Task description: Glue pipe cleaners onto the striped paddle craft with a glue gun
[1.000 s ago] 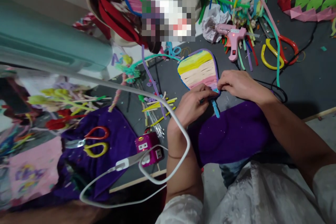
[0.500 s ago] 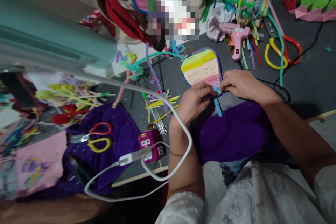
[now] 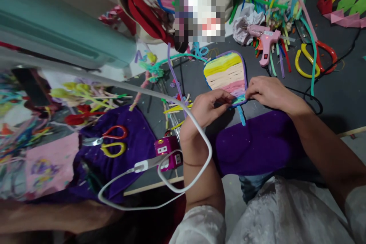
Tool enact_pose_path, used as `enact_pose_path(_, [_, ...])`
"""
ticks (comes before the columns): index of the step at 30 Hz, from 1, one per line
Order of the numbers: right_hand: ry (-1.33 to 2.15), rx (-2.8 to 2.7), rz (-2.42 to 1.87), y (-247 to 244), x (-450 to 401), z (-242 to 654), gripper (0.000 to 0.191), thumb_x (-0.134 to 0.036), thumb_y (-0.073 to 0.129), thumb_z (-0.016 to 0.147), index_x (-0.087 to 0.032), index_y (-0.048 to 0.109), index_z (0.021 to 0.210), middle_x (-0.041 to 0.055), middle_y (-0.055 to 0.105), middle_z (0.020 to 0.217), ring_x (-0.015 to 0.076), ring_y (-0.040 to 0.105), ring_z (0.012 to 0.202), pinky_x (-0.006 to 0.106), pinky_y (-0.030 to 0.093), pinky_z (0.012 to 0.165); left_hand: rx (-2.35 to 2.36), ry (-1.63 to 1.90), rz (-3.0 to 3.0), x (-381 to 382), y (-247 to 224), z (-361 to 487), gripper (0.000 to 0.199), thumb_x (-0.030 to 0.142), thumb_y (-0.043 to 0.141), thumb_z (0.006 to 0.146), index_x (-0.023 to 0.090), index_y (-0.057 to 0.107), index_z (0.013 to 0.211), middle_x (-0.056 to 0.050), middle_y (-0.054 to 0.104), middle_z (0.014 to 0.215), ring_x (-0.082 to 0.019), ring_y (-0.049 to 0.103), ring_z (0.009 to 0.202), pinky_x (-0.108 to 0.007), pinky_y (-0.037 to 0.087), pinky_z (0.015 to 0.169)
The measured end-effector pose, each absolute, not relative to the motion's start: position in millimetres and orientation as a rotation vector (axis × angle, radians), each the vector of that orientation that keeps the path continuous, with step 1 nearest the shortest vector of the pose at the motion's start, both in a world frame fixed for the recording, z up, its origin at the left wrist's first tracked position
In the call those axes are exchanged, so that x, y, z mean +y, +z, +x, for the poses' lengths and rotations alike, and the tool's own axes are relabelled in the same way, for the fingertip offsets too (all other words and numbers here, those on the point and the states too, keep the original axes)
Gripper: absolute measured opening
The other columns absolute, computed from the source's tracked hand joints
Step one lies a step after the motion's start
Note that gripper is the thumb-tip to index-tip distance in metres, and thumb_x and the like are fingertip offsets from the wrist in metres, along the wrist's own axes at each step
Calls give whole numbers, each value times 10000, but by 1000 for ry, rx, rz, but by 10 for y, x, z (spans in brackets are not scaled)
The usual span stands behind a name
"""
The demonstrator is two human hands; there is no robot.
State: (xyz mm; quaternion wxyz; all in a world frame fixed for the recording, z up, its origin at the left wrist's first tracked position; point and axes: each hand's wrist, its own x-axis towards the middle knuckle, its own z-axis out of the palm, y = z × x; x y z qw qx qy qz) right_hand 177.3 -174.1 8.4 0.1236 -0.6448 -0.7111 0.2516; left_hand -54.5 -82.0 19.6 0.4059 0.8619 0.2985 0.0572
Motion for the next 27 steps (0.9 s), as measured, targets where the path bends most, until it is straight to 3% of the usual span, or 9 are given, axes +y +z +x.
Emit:
enact_pose_path(8, [706, -2077, -1864, 54, -1748, 1776, 295, -135, 605, 923, -278, 849, 1007, 40, 772, 1083, 211, 680, 1017, 305, 402, 741, 622, 98, 2330, -866, 187, -452, 235, 110, 606, 892, 194, 778, 1027, -58, 776, 1054, -208, 723, 1000, -320, 533, 894])
enact_pose_path(27, [783, -2067, -1858, 115, -1753, 1778, 296, -124, 601, 936, -259, 849, 1027, 55, 775, 1123, 219, 690, 1052, 308, 418, 759, 619, 34, 2503, -911, 142, -378, 335, 99, 559, 884, 227, 795, 1084, -52, 768, 1047, -214, 718, 995, -324, 519, 857])
